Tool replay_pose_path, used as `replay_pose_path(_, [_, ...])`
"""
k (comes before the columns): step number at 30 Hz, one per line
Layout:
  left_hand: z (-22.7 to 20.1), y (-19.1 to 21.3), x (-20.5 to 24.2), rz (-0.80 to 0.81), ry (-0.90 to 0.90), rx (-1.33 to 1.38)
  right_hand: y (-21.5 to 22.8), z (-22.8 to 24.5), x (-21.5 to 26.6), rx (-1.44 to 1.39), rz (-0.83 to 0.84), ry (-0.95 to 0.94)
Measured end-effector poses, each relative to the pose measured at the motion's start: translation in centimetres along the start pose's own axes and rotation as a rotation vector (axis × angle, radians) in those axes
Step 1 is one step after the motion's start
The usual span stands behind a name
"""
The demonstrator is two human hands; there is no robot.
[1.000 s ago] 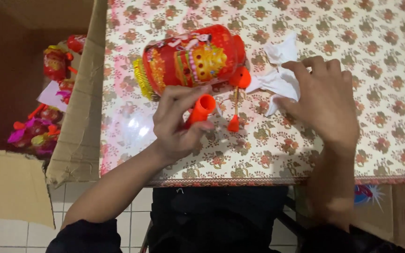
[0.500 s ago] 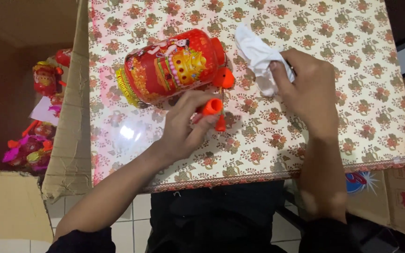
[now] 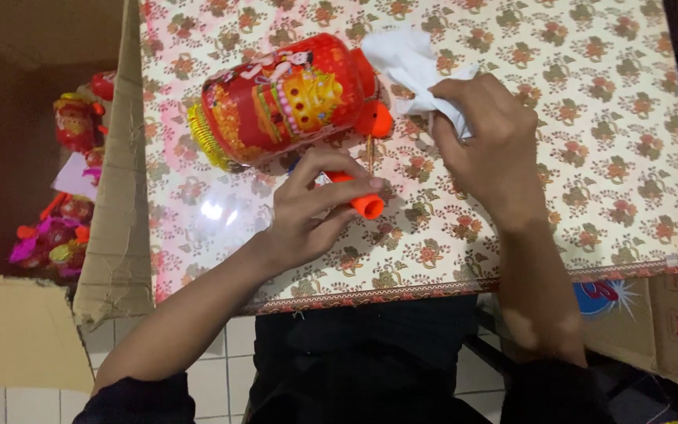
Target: Assembling a decorative lantern by attaching a plastic handle, applying glue, and cleaning the surface with a cloth.
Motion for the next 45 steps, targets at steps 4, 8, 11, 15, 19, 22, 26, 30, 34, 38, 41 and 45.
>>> replay_pose_path(4, [0.2, 0.1, 0.4, -0.010, 0.019, -0.012, -1.0, 0.3, -0.2, 0.058, 0.052, 0.018])
replay_pose_path(8, [0.7, 0.3, 0.5, -0.067, 0.051, -0.057, -1.8, 0.3, -0.7, 0.016, 0.318, -0.167])
replay_pose_path(11, [0.7, 0.4, 0.4, -0.088, 0.074, -0.049, -0.7, 0.0, -1.4, 0.032, 0.410, -0.308])
replay_pose_path(15, [1.0, 0.3, 1.3, -0.036, 0.136, -0.040, 1.5, -2.1, -1.2, 0.015, 0.309, -0.464])
replay_pose_path(19, [0.0, 0.8, 0.1, -0.017, 0.145, -0.038, 3.0, -5.3, 0.9, 0.172, 0.198, -0.343])
replay_pose_path(22, [-0.1, 1.0, -0.3, 0.005, 0.215, -0.077, 3.2, -6.3, 1.4, 0.272, 0.377, -0.497])
replay_pose_path(26, [1.2, 1.1, 0.4, -0.044, 0.258, -0.037, 3.5, -4.3, 1.5, 0.174, 0.824, -0.866])
replay_pose_path(30, [1.6, 1.0, 0.6, -0.050, 0.257, -0.024, 2.7, -4.6, 3.3, 0.176, 0.941, -0.888])
replay_pose_path(34, [1.7, 0.2, 0.2, -0.005, 0.235, -0.046, 2.5, -6.7, 5.3, 0.188, 0.859, -0.833])
replay_pose_path(38, [1.9, 0.0, -0.2, -0.005, 0.211, -0.057, 2.9, -7.5, 5.4, 0.254, 0.639, -0.642])
replay_pose_path(41, [2.0, -0.1, 0.1, -0.003, 0.216, -0.057, 3.6, -6.4, 4.6, 0.228, 0.476, -0.547])
replay_pose_path(45, [1.5, 0.2, 0.2, -0.031, 0.196, -0.046, 5.2, -2.8, 2.0, -0.019, 0.092, -0.249])
Point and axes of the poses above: each hand's wrist, its own x-axis away from the middle knuckle, its own y-axis out of the back of the hand, z = x × y, the point moved 5 cm from there along -x, towards the middle knuckle, and after that the axes turned 5 degrees about -y, right-handed, at the moved point
